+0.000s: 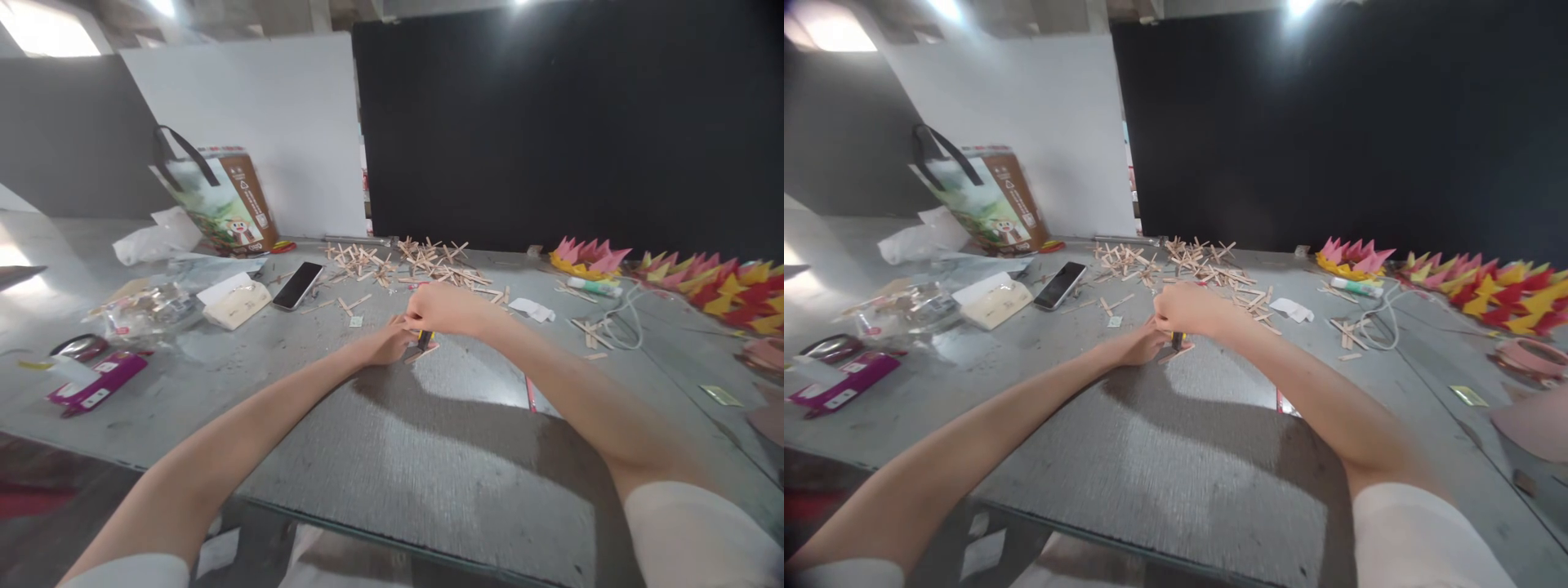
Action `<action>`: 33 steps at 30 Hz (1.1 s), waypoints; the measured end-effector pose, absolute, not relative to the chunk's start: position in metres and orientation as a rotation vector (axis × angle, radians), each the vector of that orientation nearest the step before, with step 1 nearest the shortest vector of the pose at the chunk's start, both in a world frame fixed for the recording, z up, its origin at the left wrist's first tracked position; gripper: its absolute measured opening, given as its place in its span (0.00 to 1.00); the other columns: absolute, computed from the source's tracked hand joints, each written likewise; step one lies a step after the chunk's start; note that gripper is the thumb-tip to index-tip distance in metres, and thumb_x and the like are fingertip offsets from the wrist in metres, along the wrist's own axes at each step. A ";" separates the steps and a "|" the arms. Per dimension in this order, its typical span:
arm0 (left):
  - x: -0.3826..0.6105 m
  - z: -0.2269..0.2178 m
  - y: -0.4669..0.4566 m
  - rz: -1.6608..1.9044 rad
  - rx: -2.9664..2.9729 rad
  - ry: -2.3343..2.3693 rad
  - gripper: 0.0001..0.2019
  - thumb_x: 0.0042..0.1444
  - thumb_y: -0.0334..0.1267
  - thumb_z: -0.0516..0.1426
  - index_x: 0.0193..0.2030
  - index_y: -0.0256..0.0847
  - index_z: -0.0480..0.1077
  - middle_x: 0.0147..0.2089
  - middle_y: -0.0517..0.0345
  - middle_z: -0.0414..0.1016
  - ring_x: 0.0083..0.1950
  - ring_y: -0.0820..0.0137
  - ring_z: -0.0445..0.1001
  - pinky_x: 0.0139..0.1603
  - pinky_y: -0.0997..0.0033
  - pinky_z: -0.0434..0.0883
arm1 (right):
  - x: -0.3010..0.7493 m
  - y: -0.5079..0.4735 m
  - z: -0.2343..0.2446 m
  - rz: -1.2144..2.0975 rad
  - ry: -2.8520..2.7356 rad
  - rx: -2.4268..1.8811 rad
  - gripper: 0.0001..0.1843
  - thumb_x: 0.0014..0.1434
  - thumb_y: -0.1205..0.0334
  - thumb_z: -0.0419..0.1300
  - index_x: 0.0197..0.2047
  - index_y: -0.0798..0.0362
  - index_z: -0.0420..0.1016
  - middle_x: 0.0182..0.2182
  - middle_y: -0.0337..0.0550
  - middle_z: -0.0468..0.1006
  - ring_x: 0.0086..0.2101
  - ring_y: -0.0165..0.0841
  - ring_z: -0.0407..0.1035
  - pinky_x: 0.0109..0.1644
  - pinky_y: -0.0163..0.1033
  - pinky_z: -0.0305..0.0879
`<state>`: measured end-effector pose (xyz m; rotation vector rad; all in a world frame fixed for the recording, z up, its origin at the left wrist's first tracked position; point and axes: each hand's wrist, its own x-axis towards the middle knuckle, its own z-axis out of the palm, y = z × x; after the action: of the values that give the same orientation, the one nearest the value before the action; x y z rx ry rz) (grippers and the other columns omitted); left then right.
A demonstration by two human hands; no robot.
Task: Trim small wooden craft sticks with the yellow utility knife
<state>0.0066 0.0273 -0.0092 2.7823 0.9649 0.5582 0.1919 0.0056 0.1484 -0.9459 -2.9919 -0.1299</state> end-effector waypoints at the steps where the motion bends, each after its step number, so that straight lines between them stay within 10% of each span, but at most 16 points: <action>1: 0.006 -0.008 0.026 0.522 2.806 0.968 0.18 0.75 0.41 0.50 0.62 0.54 0.78 0.67 0.51 0.75 0.69 0.58 0.68 0.71 0.56 0.62 | 0.192 0.006 0.148 -0.133 -2.993 -0.945 0.16 0.64 0.62 0.56 0.31 0.59 0.84 0.22 0.45 0.75 0.23 0.29 0.55 0.31 0.40 0.46; 33: 0.006 -0.010 0.022 0.480 2.884 1.005 0.24 0.73 0.34 0.48 0.68 0.60 0.72 0.75 0.57 0.66 0.73 0.53 0.63 0.71 0.51 0.63 | 0.194 0.013 0.146 -0.078 -3.016 -0.931 0.19 0.67 0.59 0.56 0.27 0.55 0.80 0.21 0.42 0.72 0.23 0.29 0.55 0.30 0.39 0.45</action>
<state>0.0057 0.0218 -0.0100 2.8840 1.0047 0.4800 0.1939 0.0129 0.1458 -0.9307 -3.0157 -0.0775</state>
